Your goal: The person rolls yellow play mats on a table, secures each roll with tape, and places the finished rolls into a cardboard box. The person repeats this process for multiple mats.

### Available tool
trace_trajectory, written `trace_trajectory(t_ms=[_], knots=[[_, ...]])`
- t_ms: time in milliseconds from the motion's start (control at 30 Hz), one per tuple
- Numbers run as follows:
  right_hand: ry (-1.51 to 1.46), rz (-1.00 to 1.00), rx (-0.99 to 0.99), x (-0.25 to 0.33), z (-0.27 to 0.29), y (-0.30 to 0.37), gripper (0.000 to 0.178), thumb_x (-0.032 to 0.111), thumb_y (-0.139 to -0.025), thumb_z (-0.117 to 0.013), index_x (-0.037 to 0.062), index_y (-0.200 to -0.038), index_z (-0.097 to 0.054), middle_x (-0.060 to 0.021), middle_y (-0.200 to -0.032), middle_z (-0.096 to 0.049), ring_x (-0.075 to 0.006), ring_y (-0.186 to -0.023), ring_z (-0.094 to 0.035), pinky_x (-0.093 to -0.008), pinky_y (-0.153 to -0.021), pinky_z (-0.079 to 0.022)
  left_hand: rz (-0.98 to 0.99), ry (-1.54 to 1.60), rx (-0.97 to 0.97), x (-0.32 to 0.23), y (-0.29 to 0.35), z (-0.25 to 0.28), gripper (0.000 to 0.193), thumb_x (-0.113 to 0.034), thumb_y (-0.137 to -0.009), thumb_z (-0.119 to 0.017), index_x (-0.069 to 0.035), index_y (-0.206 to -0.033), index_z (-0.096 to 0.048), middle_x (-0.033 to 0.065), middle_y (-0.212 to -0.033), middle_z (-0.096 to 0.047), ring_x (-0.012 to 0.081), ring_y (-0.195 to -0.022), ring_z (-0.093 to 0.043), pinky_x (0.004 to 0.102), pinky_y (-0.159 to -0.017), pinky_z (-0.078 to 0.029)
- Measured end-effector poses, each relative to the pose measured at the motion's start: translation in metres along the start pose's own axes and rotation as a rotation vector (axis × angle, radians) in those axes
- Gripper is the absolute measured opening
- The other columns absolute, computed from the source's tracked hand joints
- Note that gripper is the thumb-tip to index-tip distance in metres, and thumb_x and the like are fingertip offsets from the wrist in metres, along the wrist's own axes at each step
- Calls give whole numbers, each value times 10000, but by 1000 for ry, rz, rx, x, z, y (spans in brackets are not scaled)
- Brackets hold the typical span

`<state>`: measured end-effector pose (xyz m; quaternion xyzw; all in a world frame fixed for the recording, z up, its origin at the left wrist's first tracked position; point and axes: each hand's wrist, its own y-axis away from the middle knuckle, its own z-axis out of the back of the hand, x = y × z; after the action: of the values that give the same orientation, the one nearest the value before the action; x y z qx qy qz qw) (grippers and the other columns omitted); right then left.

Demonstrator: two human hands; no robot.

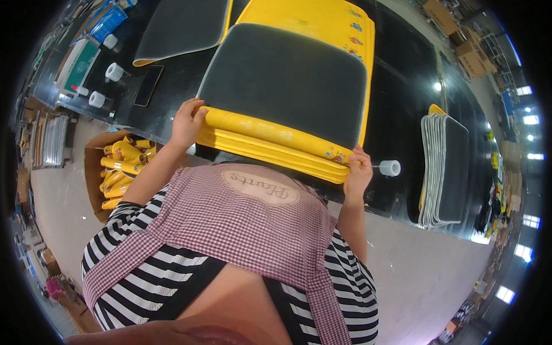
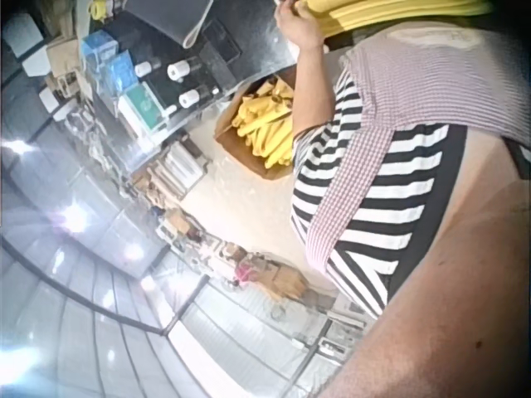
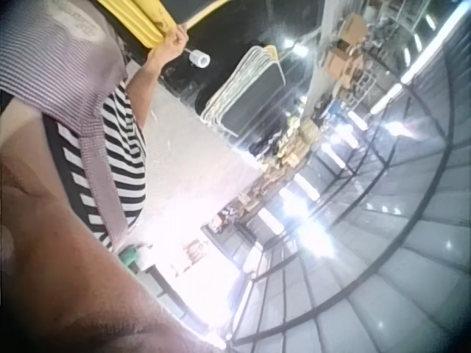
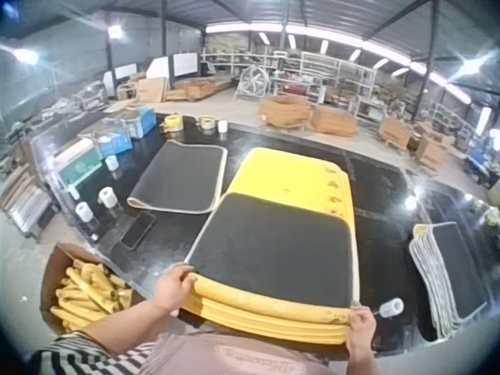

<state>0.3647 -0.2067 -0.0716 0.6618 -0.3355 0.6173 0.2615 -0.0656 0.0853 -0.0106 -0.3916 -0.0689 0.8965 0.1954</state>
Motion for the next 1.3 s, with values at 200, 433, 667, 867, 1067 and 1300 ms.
trace_trajectory(t_ms=[200, 433, 667, 867, 1067, 1300], knots=[[1230, 533, 292, 55, -66, 19, 433, 182, -1012, -560, 125, -1436, -625, -131, -1365, -668, -403, -1411, -510, -589, -1228, -272, 43, -117, 68, -13, -17, 1, 284, -243, -940, -724, -43, -1139, -755, 182, -1306, -670, 384, -1121, -675, 441, -985, -538], [1562, 454, 488, 75, -144, -6, 582, 508, -1015, -587, 237, -1529, -552, -175, -1595, -468, -401, -1514, -360, -695, -1232, -158, -427, -426, -35, -52, -38, -23, 359, -274, -877, -771, -103, -1191, -742, 161, -1406, -624, 362, -1314, -580, 584, -1125, -396], [1229, 807, 364, 72, -168, -119, 339, 264, -962, -711, 43, -1218, -730, -179, -1256, -707, -387, -1192, -639, -488, -1055, -471, -384, -366, 357, -112, -51, -89, 725, -511, -961, -653, -157, -1569, -479, 232, -1661, -341, 467, -1551, -263, 677, -1238, -152], [1331, 890, 301, 49, -205, -107, 580, 341, -926, -746, 75, -1414, -579, -188, -1428, -599, -373, -1343, -540, -551, -1140, -375, -440, -332, 435, -122, -201, -128, 575, -539, -992, -604, -148, -1412, -647, 193, -1551, -509, 391, -1471, -415, 572, -1206, -292], [1434, 722, 379, 47, -222, -158, 712, 418, -872, -799, 113, -1456, -528, -142, -1381, -590, -346, -1306, -537, -530, -1129, -357, -540, -296, 347, -85, -224, -172, 340, -404, -956, -700, -126, -1145, -752, 112, -1119, -687, 312, -1163, -612, 444, -1034, -452], [1385, 669, 462, 59, -223, -185, 606, 370, -825, -847, 117, -1324, -615, -104, -1174, -657, -323, -1130, -591, -488, -990, -402, -556, -474, 573, -108, -220, -119, 539, -402, -819, -826, -143, -1254, -639, 144, -1182, -660, 364, -1151, -618, 484, -986, -457]])
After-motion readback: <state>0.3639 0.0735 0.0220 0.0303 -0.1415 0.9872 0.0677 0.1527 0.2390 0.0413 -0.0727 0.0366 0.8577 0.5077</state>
